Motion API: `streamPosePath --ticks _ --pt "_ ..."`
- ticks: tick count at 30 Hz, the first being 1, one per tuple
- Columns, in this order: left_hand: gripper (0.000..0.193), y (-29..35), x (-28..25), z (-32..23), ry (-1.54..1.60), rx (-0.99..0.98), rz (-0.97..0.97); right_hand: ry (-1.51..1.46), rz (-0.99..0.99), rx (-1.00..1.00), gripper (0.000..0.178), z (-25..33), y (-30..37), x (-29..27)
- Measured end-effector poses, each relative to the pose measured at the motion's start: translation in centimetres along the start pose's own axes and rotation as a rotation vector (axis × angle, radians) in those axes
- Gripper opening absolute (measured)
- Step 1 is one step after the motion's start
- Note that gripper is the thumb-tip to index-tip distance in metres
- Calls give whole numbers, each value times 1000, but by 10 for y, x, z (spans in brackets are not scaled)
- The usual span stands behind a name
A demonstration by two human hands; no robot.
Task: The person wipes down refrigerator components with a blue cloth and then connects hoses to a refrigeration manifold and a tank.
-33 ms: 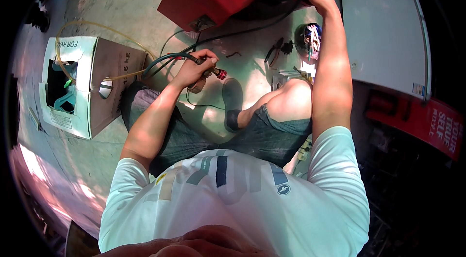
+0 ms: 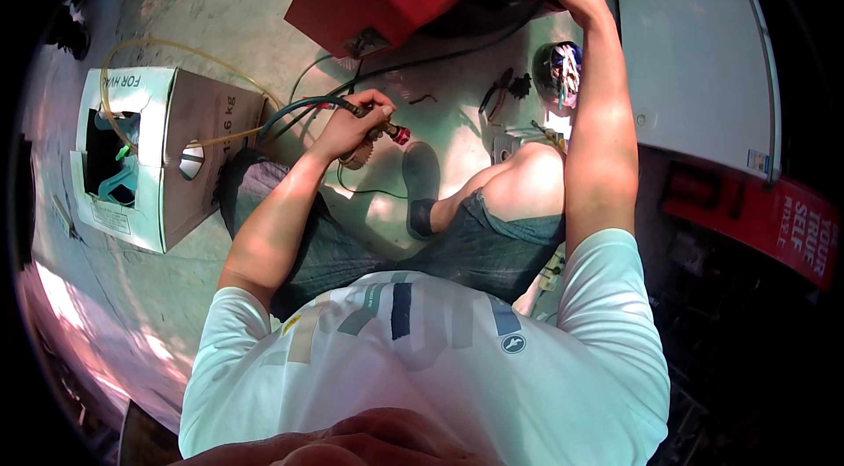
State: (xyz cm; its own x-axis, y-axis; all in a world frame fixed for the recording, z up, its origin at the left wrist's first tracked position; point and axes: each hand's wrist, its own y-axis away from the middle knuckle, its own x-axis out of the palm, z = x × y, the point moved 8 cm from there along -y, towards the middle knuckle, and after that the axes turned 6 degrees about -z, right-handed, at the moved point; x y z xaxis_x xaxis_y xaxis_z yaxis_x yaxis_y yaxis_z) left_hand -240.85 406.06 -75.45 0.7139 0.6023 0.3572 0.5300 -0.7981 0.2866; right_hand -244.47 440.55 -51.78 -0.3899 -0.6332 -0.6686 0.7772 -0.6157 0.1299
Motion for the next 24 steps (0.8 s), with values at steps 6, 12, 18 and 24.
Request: streamPosePath --ticks 6,12,18,24 --pt "17 -1 1 0 5 12 3 8 82 -16 51 -11 -16 -2" --pt "16 -1 0 1 16 8 2 37 111 -22 55 -11 -18 2" --pt "16 -1 -2 2 6 4 -1 64 110 6 58 -18 -24 0" --pt "16 0 -2 2 36 -8 -7 69 98 17 53 -27 -31 -1"
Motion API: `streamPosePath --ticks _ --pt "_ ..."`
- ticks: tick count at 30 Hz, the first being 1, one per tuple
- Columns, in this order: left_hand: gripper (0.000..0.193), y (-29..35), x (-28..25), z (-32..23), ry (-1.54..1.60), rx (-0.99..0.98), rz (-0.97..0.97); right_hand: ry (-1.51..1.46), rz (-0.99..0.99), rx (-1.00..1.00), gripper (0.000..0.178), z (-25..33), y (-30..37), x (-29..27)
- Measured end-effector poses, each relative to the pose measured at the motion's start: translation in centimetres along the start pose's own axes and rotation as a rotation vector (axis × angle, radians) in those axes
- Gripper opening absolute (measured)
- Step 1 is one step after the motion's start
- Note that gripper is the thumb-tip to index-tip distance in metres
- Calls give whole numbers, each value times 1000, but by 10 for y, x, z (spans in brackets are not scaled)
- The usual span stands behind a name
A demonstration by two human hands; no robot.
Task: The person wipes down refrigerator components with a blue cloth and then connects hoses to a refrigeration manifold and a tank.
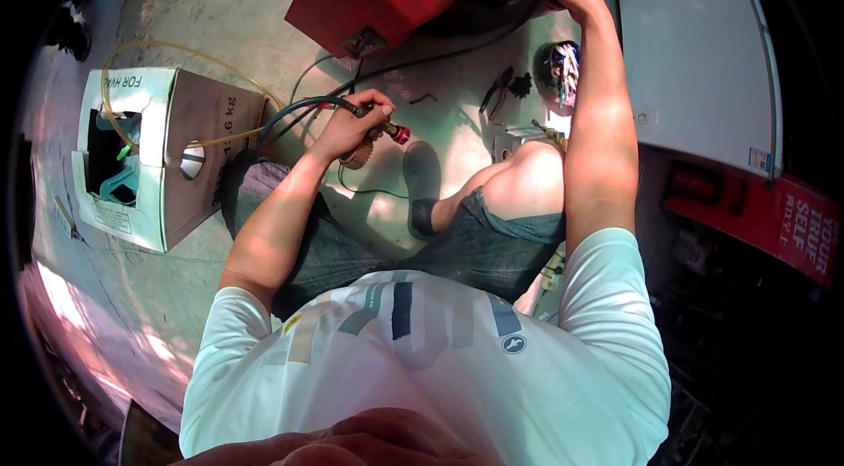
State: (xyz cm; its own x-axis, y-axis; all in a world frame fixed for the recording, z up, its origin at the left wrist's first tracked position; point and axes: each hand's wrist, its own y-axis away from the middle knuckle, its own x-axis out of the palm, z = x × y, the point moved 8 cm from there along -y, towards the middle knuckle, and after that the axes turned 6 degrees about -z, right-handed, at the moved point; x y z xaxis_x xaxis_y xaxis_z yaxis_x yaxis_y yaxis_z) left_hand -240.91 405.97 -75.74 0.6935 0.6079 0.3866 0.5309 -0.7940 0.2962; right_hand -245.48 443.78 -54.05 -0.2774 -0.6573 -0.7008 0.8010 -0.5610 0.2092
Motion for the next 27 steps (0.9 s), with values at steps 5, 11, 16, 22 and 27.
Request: streamPosePath --ticks 5,11,16,22,27 --pt "16 -1 -2 0 -19 11 -6 19 18 -5 45 -3 -3 0" --pt "16 -1 -2 0 -12 22 -6 -19 21 -39 42 -2 -4 1" --pt "16 0 -2 -2 -2 30 -4 -12 34 -23 42 -2 -6 1" --pt "17 2 -3 -5 4 9 -1 -1 25 -10 44 -1 -5 3" --pt "17 1 -3 -4 -9 34 3 -17 13 13 48 -3 -8 4"
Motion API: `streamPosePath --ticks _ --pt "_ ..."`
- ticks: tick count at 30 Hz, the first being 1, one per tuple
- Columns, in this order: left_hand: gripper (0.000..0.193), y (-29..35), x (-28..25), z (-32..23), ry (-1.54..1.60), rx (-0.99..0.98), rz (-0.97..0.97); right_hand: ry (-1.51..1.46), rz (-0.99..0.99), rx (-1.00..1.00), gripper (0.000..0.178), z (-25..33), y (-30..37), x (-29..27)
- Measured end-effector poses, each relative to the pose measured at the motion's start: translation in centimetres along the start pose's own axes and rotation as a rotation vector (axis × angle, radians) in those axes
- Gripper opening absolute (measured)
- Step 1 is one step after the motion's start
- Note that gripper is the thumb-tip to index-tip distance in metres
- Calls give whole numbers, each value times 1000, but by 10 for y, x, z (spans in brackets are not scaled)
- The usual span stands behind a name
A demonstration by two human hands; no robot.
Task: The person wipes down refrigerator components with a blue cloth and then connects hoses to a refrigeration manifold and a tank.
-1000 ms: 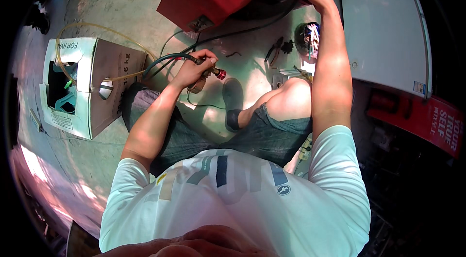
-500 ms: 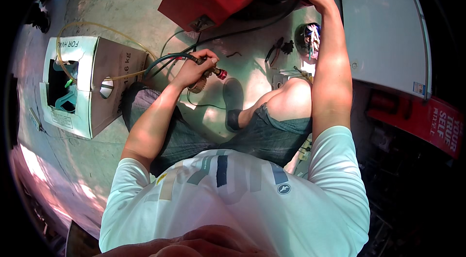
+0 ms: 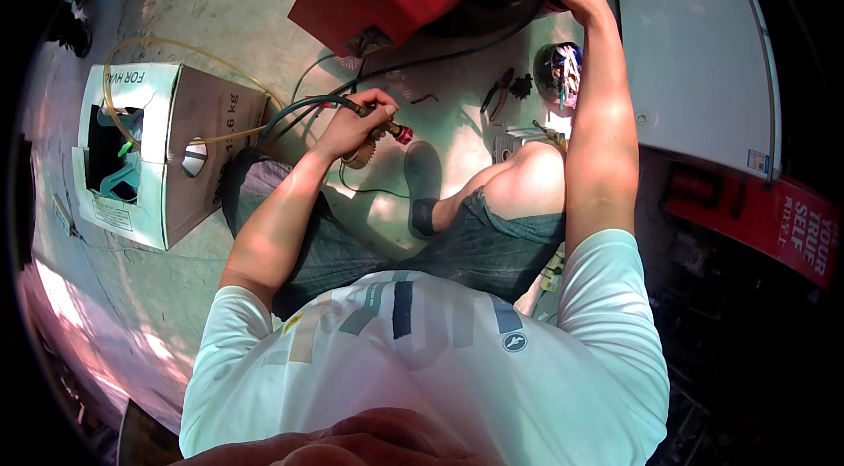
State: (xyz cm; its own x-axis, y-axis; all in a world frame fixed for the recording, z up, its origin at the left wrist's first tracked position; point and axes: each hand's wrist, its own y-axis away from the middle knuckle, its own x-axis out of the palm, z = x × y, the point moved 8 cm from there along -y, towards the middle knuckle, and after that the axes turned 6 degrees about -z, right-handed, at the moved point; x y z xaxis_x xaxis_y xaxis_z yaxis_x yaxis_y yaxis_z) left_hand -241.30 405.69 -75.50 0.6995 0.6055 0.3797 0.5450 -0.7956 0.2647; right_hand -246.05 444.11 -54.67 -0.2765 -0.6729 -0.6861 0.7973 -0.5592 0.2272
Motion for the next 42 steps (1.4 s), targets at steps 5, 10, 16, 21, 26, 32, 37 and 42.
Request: streamPosePath --ticks 5,10,16,21,26,32,37,42 --pt "17 1 -1 2 -34 -19 13 10 0 22 52 3 2 2" --pt "18 0 0 -1 -40 -6 5 19 -2 7 55 7 2 2" --pt "17 4 0 -9 -59 -13 -3 44 16 35 59 8 3 2" --pt "16 2 5 -4 1 -3 21 -18 26 -6 62 -10 -2 -13" --pt "17 4 2 -3 -14 -5 30 -60 -39 21 62 3 10 -5" --pt "17 11 5 -6 26 -32 -78 -30 -38 30 65 1 8 -8" --pt "18 29 8 -41 -113 -191 -122 -168 -88 23 62 9 13 -3" --pt "18 48 17 -80 -187 -340 25 -256 -35 94 57 4 5 -1"
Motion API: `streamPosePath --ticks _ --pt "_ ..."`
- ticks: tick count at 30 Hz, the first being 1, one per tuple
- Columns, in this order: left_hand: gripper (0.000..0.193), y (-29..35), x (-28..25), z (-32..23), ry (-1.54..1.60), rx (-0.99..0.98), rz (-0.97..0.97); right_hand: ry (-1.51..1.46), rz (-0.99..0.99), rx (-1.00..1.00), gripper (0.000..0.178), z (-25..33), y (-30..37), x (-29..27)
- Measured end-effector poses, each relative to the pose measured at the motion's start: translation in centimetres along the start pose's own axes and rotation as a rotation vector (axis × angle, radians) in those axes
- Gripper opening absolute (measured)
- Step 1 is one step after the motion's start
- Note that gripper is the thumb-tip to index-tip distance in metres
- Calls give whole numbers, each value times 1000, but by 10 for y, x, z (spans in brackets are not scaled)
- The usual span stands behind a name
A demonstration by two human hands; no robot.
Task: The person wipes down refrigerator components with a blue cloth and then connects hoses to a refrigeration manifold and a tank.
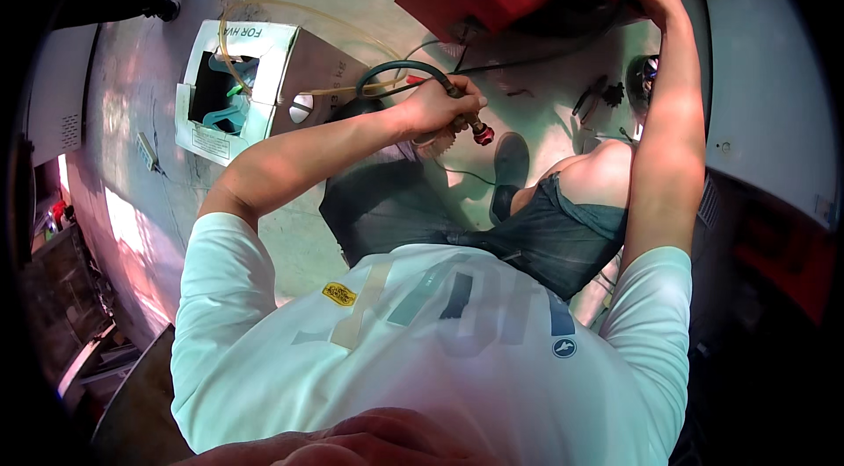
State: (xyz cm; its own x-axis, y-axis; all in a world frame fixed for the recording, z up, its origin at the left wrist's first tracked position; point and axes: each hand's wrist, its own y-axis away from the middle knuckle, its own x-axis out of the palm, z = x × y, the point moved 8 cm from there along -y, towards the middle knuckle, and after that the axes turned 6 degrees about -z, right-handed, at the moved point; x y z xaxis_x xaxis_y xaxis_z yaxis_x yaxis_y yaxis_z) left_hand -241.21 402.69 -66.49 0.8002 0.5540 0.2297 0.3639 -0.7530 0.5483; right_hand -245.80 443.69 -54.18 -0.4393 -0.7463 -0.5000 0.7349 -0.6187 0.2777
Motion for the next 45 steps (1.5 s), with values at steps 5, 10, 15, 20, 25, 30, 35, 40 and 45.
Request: streamPosePath --ticks 5,10,15,20,25,30,35,40,45 --pt "17 3 -15 -3 -96 -12 135 -79 -11 64 49 -8 -6 -2" --pt "15 -17 -23 -2 -67 -10 127 -94 -4 -4 47 -9 -7 -14" --pt "17 -24 -28 -8 -114 39 79 -182 -117 46 26 19 33 8" --pt "17 -24 -22 8 -158 18 80 -161 -171 69 26 26 34 7" --pt "17 -18 -13 1 -208 53 110 -230 -155 101 23 13 18 -3" --pt "12 -16 -19 -7 -129 28 47 -159 -175 131 28 7 12 -3" --pt "13 -29 -26 2 -27 55 46 -28 -263 65 27 12 17 -5" --pt "12 -26 -19 10 8 4 80 -31 -237 32 27 7 12 -11" --pt "13 -23 -9 6 -93 43 94 -41 -241 14 27 17 23 -7"
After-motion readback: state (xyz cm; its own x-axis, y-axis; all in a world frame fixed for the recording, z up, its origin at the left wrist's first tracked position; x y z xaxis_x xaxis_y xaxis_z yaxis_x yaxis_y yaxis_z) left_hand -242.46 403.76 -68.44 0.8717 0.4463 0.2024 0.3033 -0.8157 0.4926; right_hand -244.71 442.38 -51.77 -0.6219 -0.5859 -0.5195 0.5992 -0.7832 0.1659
